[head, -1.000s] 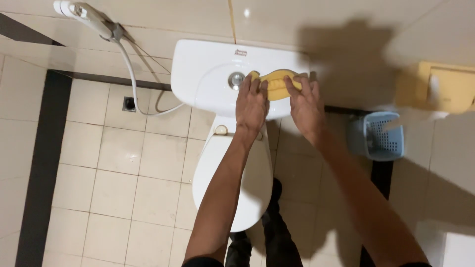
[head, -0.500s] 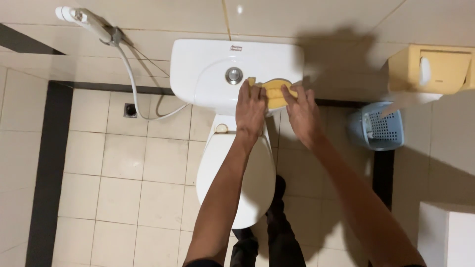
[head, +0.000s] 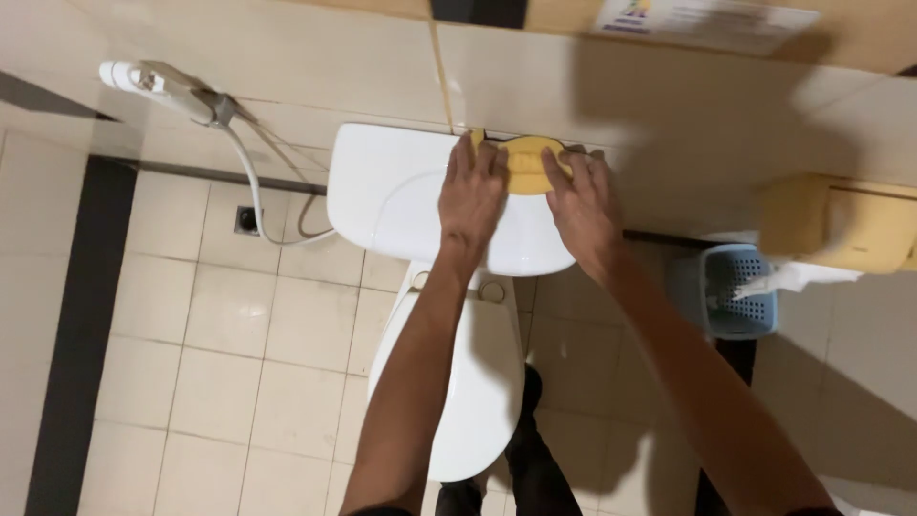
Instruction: The person rinses a yellow sponge under running water in a sink, then wipes the toilet seat, lid, and tank with the sponge. The person repeatedly rinses the sponge and continues wiping the toilet surfaces.
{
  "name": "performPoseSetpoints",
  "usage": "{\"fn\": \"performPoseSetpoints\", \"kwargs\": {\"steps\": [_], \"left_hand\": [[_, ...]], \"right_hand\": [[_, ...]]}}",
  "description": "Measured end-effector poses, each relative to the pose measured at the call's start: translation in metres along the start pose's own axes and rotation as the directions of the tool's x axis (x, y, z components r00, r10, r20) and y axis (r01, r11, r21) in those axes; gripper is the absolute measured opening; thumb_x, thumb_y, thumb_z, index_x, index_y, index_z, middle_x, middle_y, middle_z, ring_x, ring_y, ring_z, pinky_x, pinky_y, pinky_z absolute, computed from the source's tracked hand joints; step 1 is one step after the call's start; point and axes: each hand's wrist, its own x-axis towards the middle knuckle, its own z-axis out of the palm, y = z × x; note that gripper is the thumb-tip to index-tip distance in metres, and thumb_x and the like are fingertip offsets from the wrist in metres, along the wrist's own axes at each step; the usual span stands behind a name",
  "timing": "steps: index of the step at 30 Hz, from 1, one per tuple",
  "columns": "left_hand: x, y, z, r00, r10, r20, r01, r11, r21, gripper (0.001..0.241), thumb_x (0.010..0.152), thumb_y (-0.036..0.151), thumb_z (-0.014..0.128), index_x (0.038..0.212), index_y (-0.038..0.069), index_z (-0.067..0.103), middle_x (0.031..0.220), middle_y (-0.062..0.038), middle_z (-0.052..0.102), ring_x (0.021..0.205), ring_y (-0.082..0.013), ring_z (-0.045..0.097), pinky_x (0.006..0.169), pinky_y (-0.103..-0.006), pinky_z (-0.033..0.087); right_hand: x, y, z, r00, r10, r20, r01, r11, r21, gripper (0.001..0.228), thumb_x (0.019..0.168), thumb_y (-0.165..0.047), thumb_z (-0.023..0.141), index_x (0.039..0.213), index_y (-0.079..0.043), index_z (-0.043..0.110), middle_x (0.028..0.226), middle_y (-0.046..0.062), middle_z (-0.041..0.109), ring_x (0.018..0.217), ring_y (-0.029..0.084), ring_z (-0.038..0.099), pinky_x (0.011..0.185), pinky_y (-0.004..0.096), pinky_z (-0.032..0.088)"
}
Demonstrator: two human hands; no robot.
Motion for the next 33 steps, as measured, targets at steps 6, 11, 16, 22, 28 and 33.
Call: {"fn": "performPoseSetpoints", "kwargs": {"steps": [6,11,16,22,28,33], "left_hand": [[-0.008,-0.045,-0.010,0.997,-0.058,-0.050,0.052,0.992,-0.118,0.039,0.093,0.009,0.067,0.131,0.000,0.065,0.129,-0.019,0.062,0.136,-0.0457,0.048,0.115,-0.0508,0.040],[-0.024,-0.084,-0.038,0.992,-0.124,0.021,0.124,0.992,-0.015,0.053,0.079,0.010,0.069,0.132,0.004,0.063,0.136,-0.016,0.060,0.134,-0.0458,0.048,0.113,-0.0484,0.041],[-0.068,-0.140,-0.037,0.975,-0.217,0.038,0.217,0.976,-0.006,0.052,0.085,0.012,0.070,0.136,0.007,0.060,0.142,-0.014,0.055,0.135,-0.0476,0.046,0.116,-0.0490,0.042],[-0.124,-0.177,-0.055,0.954,-0.286,0.090,0.289,0.957,-0.022,0.061,0.081,0.001,0.068,0.141,0.005,0.058,0.144,-0.013,0.055,0.127,-0.0450,0.050,0.107,-0.0460,0.046],[-0.160,-0.174,-0.063,0.952,-0.282,0.122,0.294,0.951,-0.093,0.062,0.078,-0.005,0.069,0.139,0.002,0.058,0.141,-0.016,0.055,0.130,-0.0475,0.045,0.107,-0.0458,0.044],[-0.172,-0.149,-0.069,0.992,-0.066,0.106,0.058,0.995,0.077,0.053,0.082,0.009,0.068,0.133,-0.004,0.060,0.136,-0.023,0.059,0.138,-0.0426,0.043,0.119,-0.0483,0.031]], "right_hand": [[0.036,-0.031,0.013,0.998,-0.057,-0.002,0.057,0.997,-0.051,0.062,0.083,-0.012,0.079,0.142,-0.004,0.062,0.130,0.010,0.059,0.119,0.032,0.055,0.100,0.043,0.049],[0.056,-0.066,0.032,0.995,-0.103,0.009,0.103,0.995,0.013,0.062,0.085,-0.009,0.076,0.144,-0.003,0.061,0.138,0.012,0.060,0.119,0.033,0.056,0.106,0.045,0.046],[0.074,-0.122,0.058,0.981,-0.186,0.052,0.187,0.982,-0.017,0.063,0.083,0.001,0.070,0.146,-0.005,0.062,0.146,0.012,0.061,0.123,0.030,0.059,0.111,0.044,0.043],[0.062,-0.192,0.072,0.989,-0.144,0.038,0.139,0.984,0.110,0.053,0.086,-0.001,0.068,0.139,-0.006,0.066,0.139,0.012,0.063,0.116,0.036,0.059,0.108,0.048,0.044],[0.024,-0.222,0.052,0.995,-0.093,0.037,0.087,0.985,0.151,0.055,0.082,-0.001,0.070,0.137,-0.004,0.066,0.134,0.012,0.063,0.109,0.037,0.056,0.098,0.047,0.048],[-0.015,-0.219,0.028,0.995,-0.094,0.012,0.092,0.990,0.102,0.060,0.080,0.007,0.067,0.138,-0.005,0.066,0.129,0.012,0.060,0.105,0.032,0.054,0.091,0.040,0.052]]}}
